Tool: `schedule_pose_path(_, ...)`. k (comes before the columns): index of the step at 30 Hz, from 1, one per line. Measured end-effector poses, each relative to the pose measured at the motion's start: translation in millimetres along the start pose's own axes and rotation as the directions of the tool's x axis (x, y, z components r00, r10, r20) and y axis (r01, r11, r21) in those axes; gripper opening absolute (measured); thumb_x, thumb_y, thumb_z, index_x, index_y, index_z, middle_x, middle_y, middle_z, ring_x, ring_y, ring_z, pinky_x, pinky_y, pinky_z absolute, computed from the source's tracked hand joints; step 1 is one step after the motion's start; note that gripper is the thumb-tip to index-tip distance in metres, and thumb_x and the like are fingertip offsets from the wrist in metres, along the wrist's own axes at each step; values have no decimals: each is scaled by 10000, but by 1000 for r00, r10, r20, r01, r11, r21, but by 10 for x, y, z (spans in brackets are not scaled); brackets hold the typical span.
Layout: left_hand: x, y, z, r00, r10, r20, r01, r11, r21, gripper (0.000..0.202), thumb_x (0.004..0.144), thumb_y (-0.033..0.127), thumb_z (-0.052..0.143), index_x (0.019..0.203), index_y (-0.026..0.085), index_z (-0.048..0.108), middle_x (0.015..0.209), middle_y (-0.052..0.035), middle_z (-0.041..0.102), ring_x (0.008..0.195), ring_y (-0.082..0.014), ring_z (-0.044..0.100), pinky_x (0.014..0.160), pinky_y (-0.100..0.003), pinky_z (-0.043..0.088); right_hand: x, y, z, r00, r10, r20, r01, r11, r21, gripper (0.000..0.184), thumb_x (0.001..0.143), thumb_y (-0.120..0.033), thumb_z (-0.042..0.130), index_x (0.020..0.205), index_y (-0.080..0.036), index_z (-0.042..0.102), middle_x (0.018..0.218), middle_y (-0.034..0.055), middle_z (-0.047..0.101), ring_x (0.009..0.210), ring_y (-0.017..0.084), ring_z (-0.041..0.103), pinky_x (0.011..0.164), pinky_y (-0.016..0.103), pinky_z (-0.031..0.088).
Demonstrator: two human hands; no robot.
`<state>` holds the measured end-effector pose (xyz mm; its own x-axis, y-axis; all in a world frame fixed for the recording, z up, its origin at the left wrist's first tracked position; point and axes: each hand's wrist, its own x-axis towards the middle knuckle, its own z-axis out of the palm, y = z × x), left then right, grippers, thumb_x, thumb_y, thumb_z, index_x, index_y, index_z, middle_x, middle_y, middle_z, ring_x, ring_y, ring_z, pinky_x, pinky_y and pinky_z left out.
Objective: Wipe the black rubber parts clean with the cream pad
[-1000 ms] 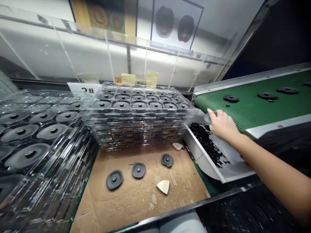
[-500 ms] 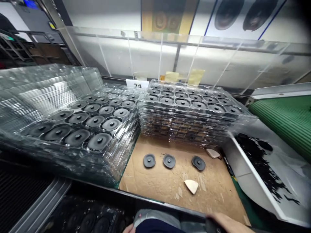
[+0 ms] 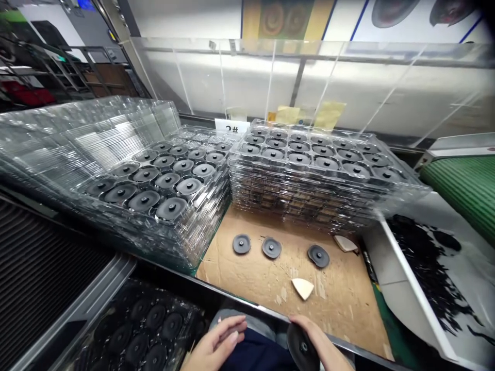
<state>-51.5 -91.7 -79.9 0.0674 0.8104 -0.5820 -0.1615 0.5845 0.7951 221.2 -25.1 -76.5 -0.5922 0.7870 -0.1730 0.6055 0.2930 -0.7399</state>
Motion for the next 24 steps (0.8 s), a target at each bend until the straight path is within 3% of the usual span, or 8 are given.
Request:
schedule_pose_path(3, 37, -13, 175, 997, -44, -66, 38, 996, -84, 642, 613, 686, 618, 1076, 243, 660, 1182, -125, 668, 1082, -294, 619, 976, -450, 436, 20, 164, 25, 990, -62, -128, 52, 996, -74, 554, 686, -379, 704, 1187, -169, 595, 1193, 110, 643, 1096, 248, 613, 918, 265, 501)
schedule_pose_path(6, 119, -13, 316, 997, -20, -80, 17, 999, -48, 690, 624, 720, 573, 1088, 216, 649, 1172, -143, 671, 1057, -286, 634, 945, -429, 467, 5, 410, 43, 947, 31, -319, -71, 991, -112, 477, 770, -400, 619, 1170, -152, 539, 1124, 144, 656, 1033, 271, 639, 870, 347, 532)
schedule_pose_path(9, 244, 75, 401, 996, 30, -81, -25, 998, 58, 685, 672, 715, 522, 1093, 190, 644, 1138, -154, 685, 1013, -277, 658, 899, -403, 507, 10, 670, 11, 830, 136, -540, -235, 965, -118, 473, 850, -439, 511, 1190, -117, 445, 1096, 202, 623, 1016, 319, 626, 867, 469, 509)
schedule_pose_path(12, 430, 217, 401, 987, 133, -94, -106, 963, 249, 599, 739, 651, 494, 1048, 167, 663, 1081, -159, 707, 965, -278, 676, 868, -397, 534, 65, 849, -7, 699, 157, -698, -324, 939, -113, 551, 849, -501, 485, 1212, -94, 405, 1108, 232, 585, 1031, 355, 598, 886, 526, 473)
schedule_pose_path(15, 651, 307, 318, 935, 330, -129, -230, 842, 488, 460, 820, 511, 462, 1057, 173, 666, 1163, -148, 669, 1126, -283, 590, 1024, -436, 419, 126, 898, 42, 627, 112, -771, -345, 927, -145, 537, 846, -518, 477, 1199, -116, 439, 1124, 224, 589, 1040, 361, 592, 886, 526, 472)
schedule_pose_path(18, 835, 295, 199, 853, 512, -102, -320, 667, 673, 372, 843, 370, 459, 1126, 216, 643, 1301, -114, 585, 1276, -280, 454, 1114, -489, 273, 142, 866, 108, 619, 53, -784, -336, 920, -203, 439, 866, -431, 489, 1208, -157, 460, 1143, 188, 614, 1058, 334, 600, 888, 491, 491)
schedule_pose_path(24, 991, 167, 65, 757, 652, 38, -389, 403, 828, 326, 856, 256, 448, 1100, 240, 663, 1259, -119, 617, 1213, -287, 522, 1040, -517, 383, 138, 857, 137, 611, -19, -791, -325, 905, -273, 424, 878, -406, 502, 1240, -189, 460, 1158, 150, 625, 1057, 297, 613, 847, 437, 538)
